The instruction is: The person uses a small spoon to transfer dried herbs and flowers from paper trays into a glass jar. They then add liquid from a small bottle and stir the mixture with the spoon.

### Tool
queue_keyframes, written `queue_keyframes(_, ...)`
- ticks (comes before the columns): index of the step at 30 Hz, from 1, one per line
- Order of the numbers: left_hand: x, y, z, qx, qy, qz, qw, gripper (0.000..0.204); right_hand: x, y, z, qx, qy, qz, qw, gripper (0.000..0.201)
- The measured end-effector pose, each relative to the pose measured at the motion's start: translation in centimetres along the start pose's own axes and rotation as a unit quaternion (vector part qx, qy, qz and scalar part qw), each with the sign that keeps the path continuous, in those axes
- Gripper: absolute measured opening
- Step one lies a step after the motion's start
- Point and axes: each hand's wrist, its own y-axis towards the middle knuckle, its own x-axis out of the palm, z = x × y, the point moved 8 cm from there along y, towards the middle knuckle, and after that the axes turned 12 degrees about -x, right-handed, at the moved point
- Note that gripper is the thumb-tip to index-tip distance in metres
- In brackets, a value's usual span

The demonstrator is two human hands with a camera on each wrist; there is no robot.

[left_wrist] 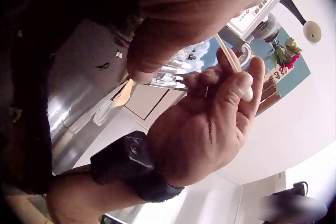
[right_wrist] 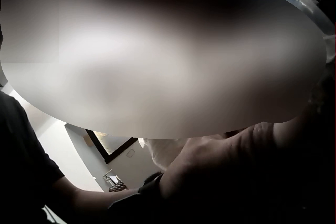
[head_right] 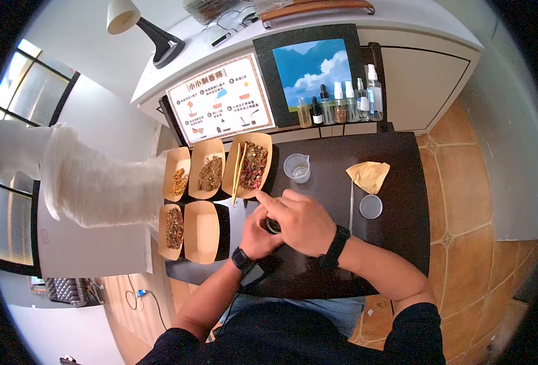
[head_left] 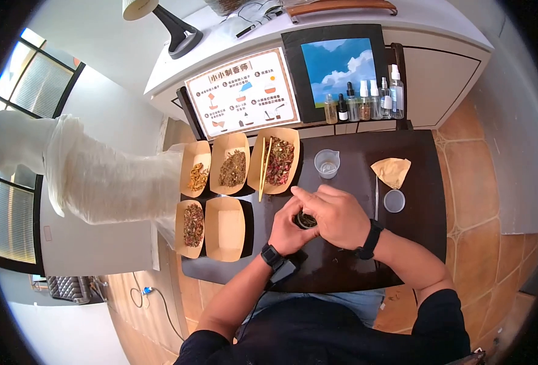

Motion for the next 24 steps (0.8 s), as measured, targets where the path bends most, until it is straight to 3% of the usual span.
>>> queue_keyframes(4, -0.2, 0.0, 0.8, 0.038, 0.011, 0.016, 0.999, 0.055, 0.2, 0.0, 0.5, 0.05, 0.033, 0.038, 0.997, 0.048)
queue_keyframes(6, -0.1, 0.1, 0.5, 0.039, -0.001, 0.016, 0.999, 0.057, -1.3, 0.1, 0.6, 0.034, 0.051, 0.132, 0.989, 0.034)
queue_keyframes(7, -0.1, 0.1, 0.5, 0.038, -0.003, 0.017, 0.999, 0.057, -1.3, -0.1, 0.7, 0.034, 0.051, 0.13, 0.99, 0.034)
queue_keyframes(9, 0.0, 0.1, 0.7, 0.053, 0.023, 0.016, 0.998, 0.06, -0.2, -0.2, 1.0, 0.027, 0.052, 0.049, 0.997, 0.02)
queue_keyframes(13, -0.3, -0.2, 1.6, 0.078, 0.054, 0.028, 0.995, 0.062, -1.5, 0.8, 0.3, 0.001, 0.07, 0.069, 0.995, 0.013)
queue_keyframes(16, -0.3, -0.3, 2.3, 0.069, 0.077, 0.03, 0.994, 0.062, -2.1, 0.7, 0.6, 0.022, 0.082, 0.059, 0.995, 0.025)
queue_keyframes(21, -0.4, -0.3, 2.2, 0.079, 0.077, 0.043, 0.993, 0.061, -0.3, 0.2, 1.0, 0.028, 0.069, -0.007, 0.997, 0.013)
queue_keyframes(24, -0.4, -0.3, 2.1, 0.062, 0.059, 0.046, 0.995, 0.06, -1.6, 0.8, 0.2, -0.006, 0.066, 0.054, 0.996, 0.013)
